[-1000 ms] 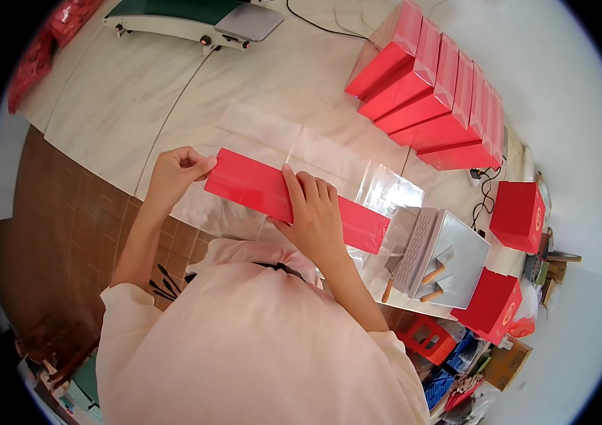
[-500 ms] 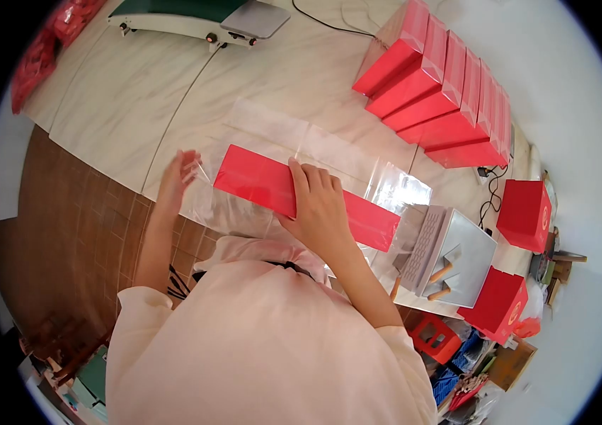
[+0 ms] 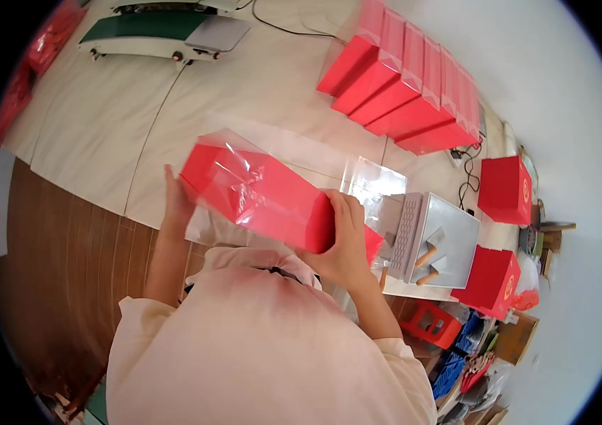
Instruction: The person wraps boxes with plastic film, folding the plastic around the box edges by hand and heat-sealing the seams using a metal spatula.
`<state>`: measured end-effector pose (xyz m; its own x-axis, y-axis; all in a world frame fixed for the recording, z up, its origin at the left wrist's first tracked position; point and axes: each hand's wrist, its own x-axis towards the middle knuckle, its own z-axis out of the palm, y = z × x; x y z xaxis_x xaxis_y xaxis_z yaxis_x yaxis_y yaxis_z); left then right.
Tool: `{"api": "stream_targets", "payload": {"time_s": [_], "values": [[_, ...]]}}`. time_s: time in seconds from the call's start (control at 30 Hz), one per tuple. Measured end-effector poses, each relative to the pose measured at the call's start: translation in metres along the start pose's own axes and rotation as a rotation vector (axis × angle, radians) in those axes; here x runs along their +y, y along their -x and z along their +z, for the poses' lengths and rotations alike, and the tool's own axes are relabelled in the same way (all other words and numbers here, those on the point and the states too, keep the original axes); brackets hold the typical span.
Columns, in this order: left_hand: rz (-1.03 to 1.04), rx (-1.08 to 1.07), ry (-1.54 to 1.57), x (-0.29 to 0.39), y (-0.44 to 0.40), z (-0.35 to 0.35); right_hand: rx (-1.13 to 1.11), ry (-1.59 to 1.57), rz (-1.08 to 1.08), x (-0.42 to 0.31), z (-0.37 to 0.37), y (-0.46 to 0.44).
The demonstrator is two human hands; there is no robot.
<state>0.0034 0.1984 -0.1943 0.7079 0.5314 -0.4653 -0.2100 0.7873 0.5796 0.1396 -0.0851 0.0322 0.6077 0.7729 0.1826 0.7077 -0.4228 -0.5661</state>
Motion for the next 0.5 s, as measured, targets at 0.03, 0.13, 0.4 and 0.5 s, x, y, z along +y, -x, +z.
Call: {"api": "stream_targets", "payload": {"time_s": [0.03,0.13,0.4,0.5], "values": [[0.057,0.085,-0.039,0.017,0.012,0.025,0.014,-0.038,0.028,0.004,-0.003,0.008],[0.282,0.195,-0.129,0.045,0.03,0.06,0.067,-0.108,0.084,0.023,-0.002,0.027],[0.605,0.18,-0.665,0.017,0.06,0.108,-0.007,-0.507,0.135,0.139,0.063,0.068],[0.617,0.187,-0.708,-0.007,0.047,0.086,0.051,-0.595,0.153,0.161,0.078,0.075]]}}
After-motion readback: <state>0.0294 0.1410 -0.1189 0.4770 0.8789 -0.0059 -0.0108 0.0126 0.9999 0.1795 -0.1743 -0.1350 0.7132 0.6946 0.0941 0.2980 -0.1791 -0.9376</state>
